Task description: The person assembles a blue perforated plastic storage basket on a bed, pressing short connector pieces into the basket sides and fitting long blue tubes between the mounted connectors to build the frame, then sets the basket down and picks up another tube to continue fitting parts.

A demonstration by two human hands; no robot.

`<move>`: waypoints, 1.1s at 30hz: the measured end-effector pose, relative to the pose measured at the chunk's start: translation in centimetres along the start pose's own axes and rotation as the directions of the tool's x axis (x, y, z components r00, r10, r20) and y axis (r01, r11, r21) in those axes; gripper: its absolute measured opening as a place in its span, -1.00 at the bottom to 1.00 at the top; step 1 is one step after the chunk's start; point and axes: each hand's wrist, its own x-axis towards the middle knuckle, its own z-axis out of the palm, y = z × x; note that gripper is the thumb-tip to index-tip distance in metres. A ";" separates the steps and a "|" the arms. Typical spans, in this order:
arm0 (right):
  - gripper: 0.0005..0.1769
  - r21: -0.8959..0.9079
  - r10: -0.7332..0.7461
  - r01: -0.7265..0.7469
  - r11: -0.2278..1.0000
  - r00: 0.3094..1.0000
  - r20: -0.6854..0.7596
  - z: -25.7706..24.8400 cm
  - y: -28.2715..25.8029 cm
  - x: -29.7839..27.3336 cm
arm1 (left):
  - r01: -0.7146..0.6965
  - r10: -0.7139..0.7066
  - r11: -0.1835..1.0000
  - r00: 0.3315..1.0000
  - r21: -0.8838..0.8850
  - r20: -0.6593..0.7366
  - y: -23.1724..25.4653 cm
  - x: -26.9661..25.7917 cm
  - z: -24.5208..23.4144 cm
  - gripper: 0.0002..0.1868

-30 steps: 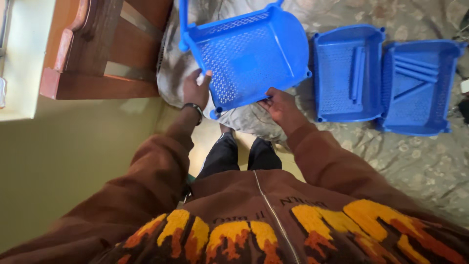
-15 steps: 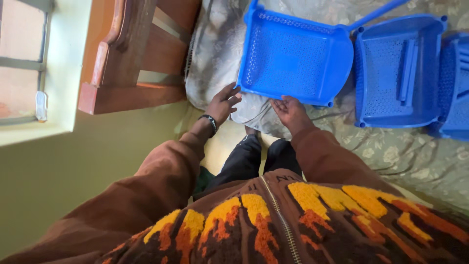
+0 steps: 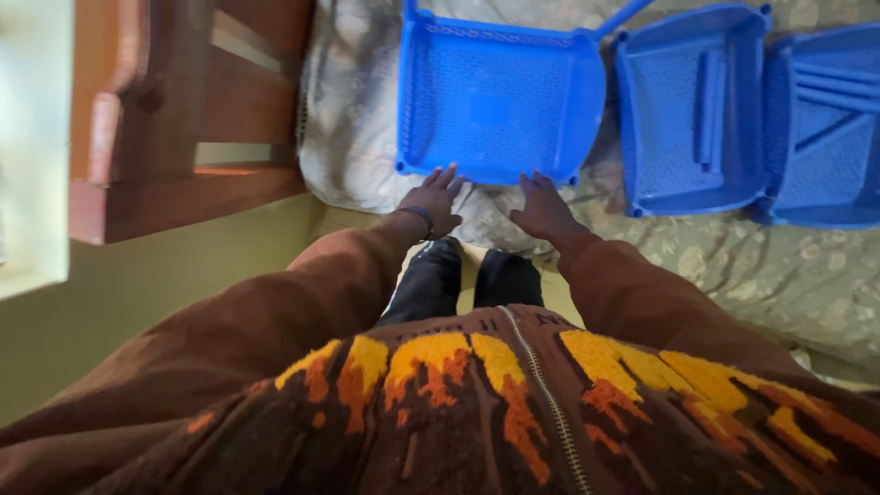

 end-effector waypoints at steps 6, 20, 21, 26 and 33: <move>-0.07 0.093 -0.055 0.064 0.994 0.994 -0.096 1.8 4.1 -0.2 | 0.036 -0.032 0.999 0.995 0.041 -0.098 2.3 0.2 0.4 -0.06; -0.22 0.264 -0.203 0.196 0.944 0.979 0.000 -1.6 11.6 -3.9 | 0.211 -0.225 0.974 0.936 -0.080 -0.271 8.9 3.7 3.3 -0.12; -0.28 0.242 -0.198 0.196 0.950 0.980 -0.017 -1.8 12.3 -4.1 | 0.161 -0.183 0.983 0.925 -0.093 -0.332 9.3 4.5 4.0 -0.11; -0.66 0.531 -0.031 0.080 0.843 0.994 -0.101 -3.4 16.8 -3.7 | -0.064 -0.173 0.771 0.936 -0.634 -0.305 13.6 8.5 5.1 -0.34; -0.86 0.923 0.460 -0.200 0.330 0.888 0.028 -5.3 27.1 -1.6 | -0.295 0.033 -0.030 0.955 -0.955 -0.296 22.9 8.5 -0.2 -0.55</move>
